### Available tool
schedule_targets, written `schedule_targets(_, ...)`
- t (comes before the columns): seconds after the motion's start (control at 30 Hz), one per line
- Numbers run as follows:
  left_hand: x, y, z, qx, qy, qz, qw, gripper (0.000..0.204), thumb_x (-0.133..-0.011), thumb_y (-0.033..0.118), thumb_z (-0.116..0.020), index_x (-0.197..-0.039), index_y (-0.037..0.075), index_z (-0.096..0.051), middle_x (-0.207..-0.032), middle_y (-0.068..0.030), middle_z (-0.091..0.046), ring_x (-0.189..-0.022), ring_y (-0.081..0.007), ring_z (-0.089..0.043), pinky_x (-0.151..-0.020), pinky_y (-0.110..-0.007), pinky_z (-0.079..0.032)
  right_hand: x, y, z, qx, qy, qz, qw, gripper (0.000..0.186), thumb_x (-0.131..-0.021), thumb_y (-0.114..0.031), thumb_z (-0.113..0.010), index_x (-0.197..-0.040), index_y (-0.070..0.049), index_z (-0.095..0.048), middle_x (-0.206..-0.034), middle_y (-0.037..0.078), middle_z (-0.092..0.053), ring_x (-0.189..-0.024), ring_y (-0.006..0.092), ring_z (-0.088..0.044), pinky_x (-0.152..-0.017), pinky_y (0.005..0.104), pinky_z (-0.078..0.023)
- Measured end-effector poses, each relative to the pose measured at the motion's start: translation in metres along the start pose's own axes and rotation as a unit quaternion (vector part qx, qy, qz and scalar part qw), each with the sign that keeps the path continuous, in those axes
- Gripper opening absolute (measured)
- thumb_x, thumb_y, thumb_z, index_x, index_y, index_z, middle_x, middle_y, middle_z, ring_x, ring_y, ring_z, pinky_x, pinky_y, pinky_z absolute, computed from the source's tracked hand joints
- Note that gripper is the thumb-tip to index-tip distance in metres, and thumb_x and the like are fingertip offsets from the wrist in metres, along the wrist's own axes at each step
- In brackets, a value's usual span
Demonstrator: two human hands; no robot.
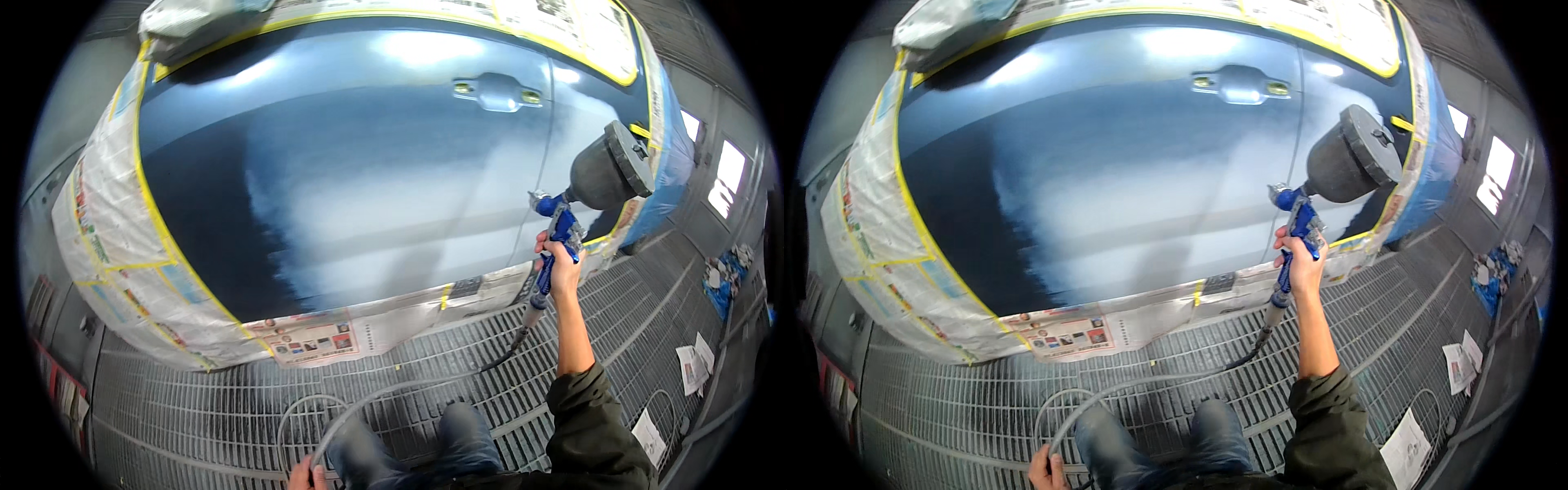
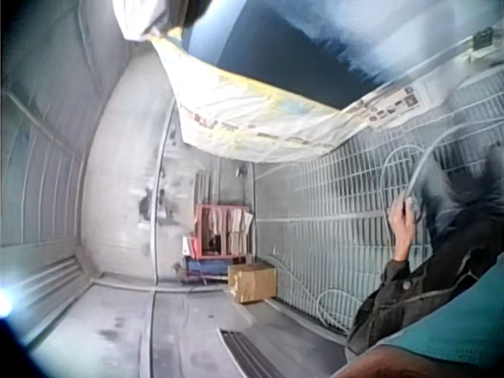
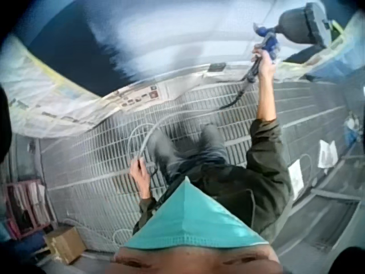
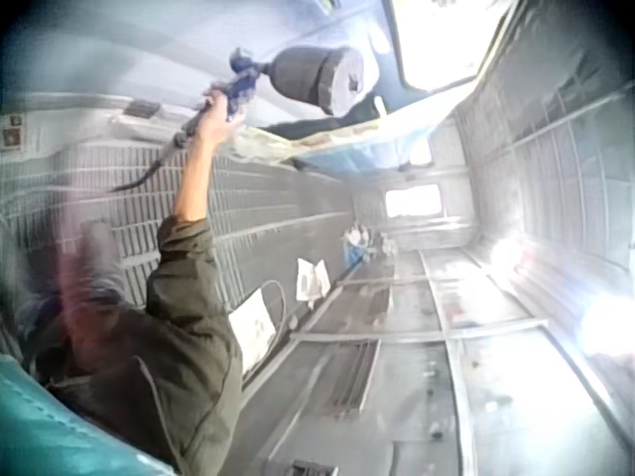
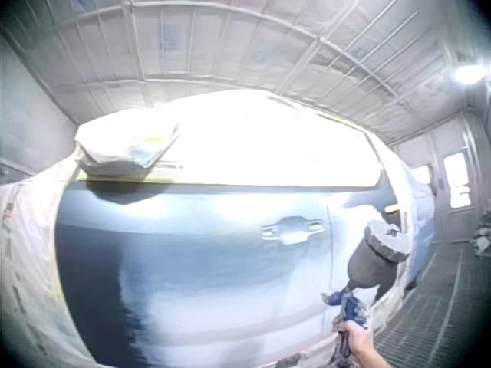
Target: The person sprays blue paint onto the side of a car using a spray gun. The person then exits the booth, pours the remaining paint into a container, and adds a solvent to clean the spray gun.
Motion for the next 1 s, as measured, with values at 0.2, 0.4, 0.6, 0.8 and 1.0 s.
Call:
schedule_targets(0.2, -0.013, 0.046, -0.041, 0.045, -0.04, 0.051, 0.997, 0.028, -0.101, 0.02, -0.053, -0.113, -0.004, -0.061, -0.081, -0.0148, -0.056, -0.072, -0.0238, -0.054, -0.063, -0.037, -0.041, -0.029, 0.003, 0.102, 0.089, 0.17, 0.065, 0.979, 0.02, -0.085, -0.005, -0.055, -0.101, 0.002, -0.062, -0.093, 0.01, -0.066, -0.077, 0.0154, -0.064, -0.047, 0.0278, -0.054)
schedule_targets(0.4, 0.009, -0.009, -0.018, 0.009, 0.014, 0.108, 0.994, 0.029, -0.102, 0.022, -0.052, -0.117, -0.001, -0.061, -0.075, -0.0103, -0.048, -0.061, -0.0187, -0.04, -0.057, -0.036, -0.035, 0.033, 0.039, 0.026, 0.008, 0.052, 0.011, 0.999, 0.028, -0.082, -0.006, -0.054, -0.107, 0.003, -0.063, -0.099, 0.012, -0.067, -0.083, 0.0171, -0.065, -0.051, 0.0305, -0.057)
schedule_targets(0.6, 0.045, -0.045, 0.057, -0.004, 0.124, 0.242, 0.962, 0.022, -0.1, 0.015, -0.053, -0.106, -0.005, -0.062, -0.075, -0.0066, -0.047, -0.065, -0.0143, -0.042, -0.059, -0.03, -0.035, 0.118, 0.069, -0.147, -0.097, -0.205, -0.105, 0.968, 0.032, -0.078, -0.003, -0.054, -0.108, 0.009, -0.061, -0.1, 0.017, -0.065, -0.086, 0.0212, -0.067, -0.055, 0.0316, -0.06)
schedule_targets(0.8, 0.064, -0.052, 0.09, 0.024, 0.187, 0.301, 0.935, 0.023, -0.097, 0.013, -0.056, -0.106, -0.007, -0.062, -0.08, -0.0037, -0.052, -0.069, -0.0099, -0.044, -0.06, -0.026, -0.035, 0.157, 0.079, -0.242, -0.153, -0.342, -0.166, 0.912, 0.027, -0.081, 0.001, -0.054, -0.105, 0.008, -0.063, -0.095, 0.012, -0.067, -0.081, 0.0167, -0.066, -0.056, 0.0296, -0.058)
schedule_targets(1.0, 0.032, -0.021, 0.064, -0.02, 0.119, 0.242, 0.963, 0.023, -0.095, 0.011, -0.056, -0.108, -0.008, -0.061, -0.081, -0.0061, -0.053, -0.075, -0.0132, -0.047, -0.065, -0.031, -0.037, 0.116, 0.087, -0.183, -0.1, -0.261, -0.126, 0.952, 0.016, -0.077, -0.001, -0.058, -0.09, 0.007, -0.062, -0.084, 0.011, -0.064, -0.064, 0.0152, -0.061, -0.048, 0.0268, -0.05)
Point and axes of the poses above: each hand's wrist, its own x-axis away from the middle knuckle, its own z-axis out of the back of the hand, y = z × x, the point moved 8 cm from there along -x, towards the middle knuckle
